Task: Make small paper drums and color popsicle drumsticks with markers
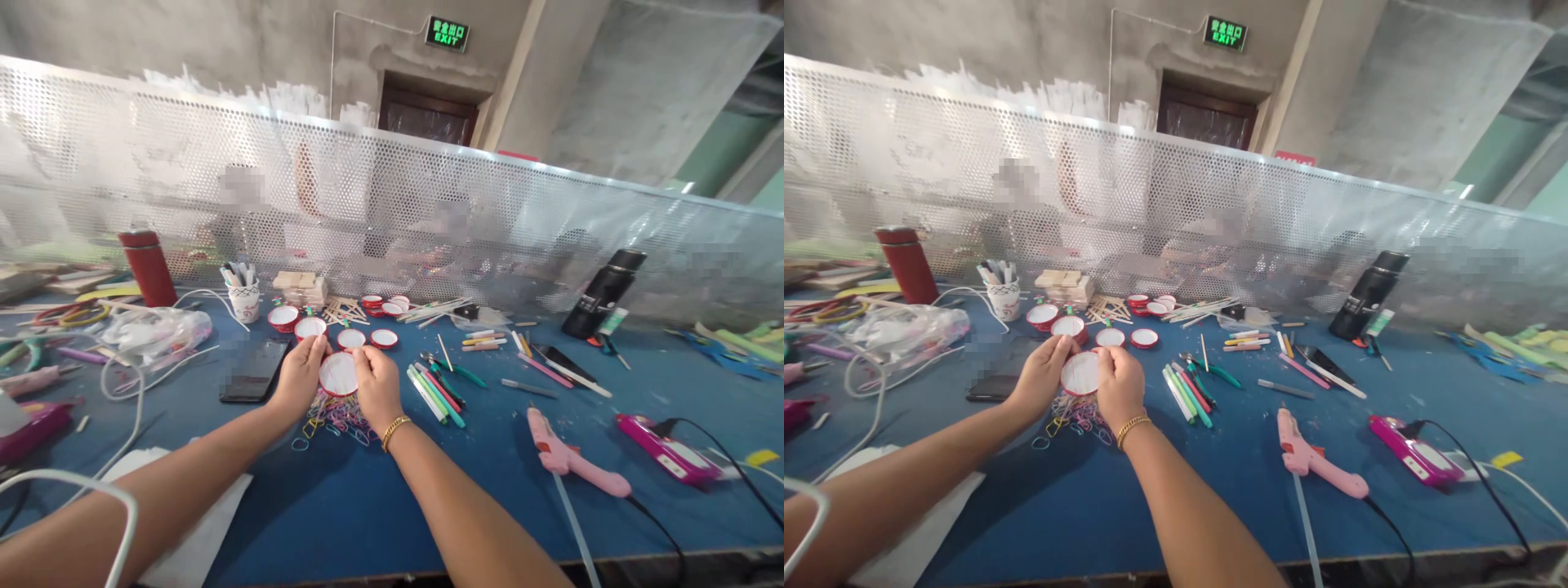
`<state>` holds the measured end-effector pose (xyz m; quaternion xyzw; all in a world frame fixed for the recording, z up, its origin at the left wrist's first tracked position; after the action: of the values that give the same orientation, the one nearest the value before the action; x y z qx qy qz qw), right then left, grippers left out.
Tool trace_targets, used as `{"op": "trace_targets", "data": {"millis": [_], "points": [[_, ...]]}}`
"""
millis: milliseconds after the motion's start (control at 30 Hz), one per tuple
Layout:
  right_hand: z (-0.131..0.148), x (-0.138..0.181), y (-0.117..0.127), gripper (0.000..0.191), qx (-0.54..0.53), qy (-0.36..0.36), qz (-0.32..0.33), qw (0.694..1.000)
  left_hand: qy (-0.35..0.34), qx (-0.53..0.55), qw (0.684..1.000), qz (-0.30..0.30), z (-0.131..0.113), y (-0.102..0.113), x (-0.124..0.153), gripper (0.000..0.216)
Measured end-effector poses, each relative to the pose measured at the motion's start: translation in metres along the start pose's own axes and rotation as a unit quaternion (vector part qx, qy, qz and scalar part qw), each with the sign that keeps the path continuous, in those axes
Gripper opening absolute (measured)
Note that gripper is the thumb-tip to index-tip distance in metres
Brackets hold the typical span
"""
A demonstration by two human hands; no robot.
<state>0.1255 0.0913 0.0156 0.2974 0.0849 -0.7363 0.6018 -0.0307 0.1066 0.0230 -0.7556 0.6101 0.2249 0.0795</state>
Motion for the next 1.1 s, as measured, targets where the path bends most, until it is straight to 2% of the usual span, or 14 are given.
{"op": "trace_targets", "data": {"millis": [667, 833, 1033, 1100], "points": [[-0.002, -0.001, -0.001, 0.036, 0.012, 0.002, -0.007, 1.000, 0.002, -0.003, 1.000, 0.000, 0.011, -0.002, -0.004, 0.041], [-0.001, -0.001, 0.001, 0.035, 0.008, 0.006, -0.006, 1.000, -0.016, 0.010, 1.000, 0.020, 0.003, -0.004, -0.003, 0.042], [0.007, -0.004, 0.010, 0.036, 0.009, 0.051, -0.023, 0.998, -0.048, 0.042, 0.995, 0.074, -0.009, -0.008, 0.001, 0.047], [0.007, -0.004, 0.011, 0.033, 0.001, 0.055, -0.032, 0.998, -0.059, 0.039, 0.995, 0.070, -0.012, -0.006, 0.002, 0.048]]}}
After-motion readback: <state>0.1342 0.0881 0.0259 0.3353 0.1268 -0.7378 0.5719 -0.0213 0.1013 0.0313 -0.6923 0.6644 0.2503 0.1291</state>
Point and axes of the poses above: each hand's wrist, its own x-axis away from the middle knuckle, its own y-axis out of the back of the hand, z = x × y, the point moved 7 cm from there along -x, towards the middle knuckle, and after that the axes turned 1 degree about -x, right-handed, at the moved point
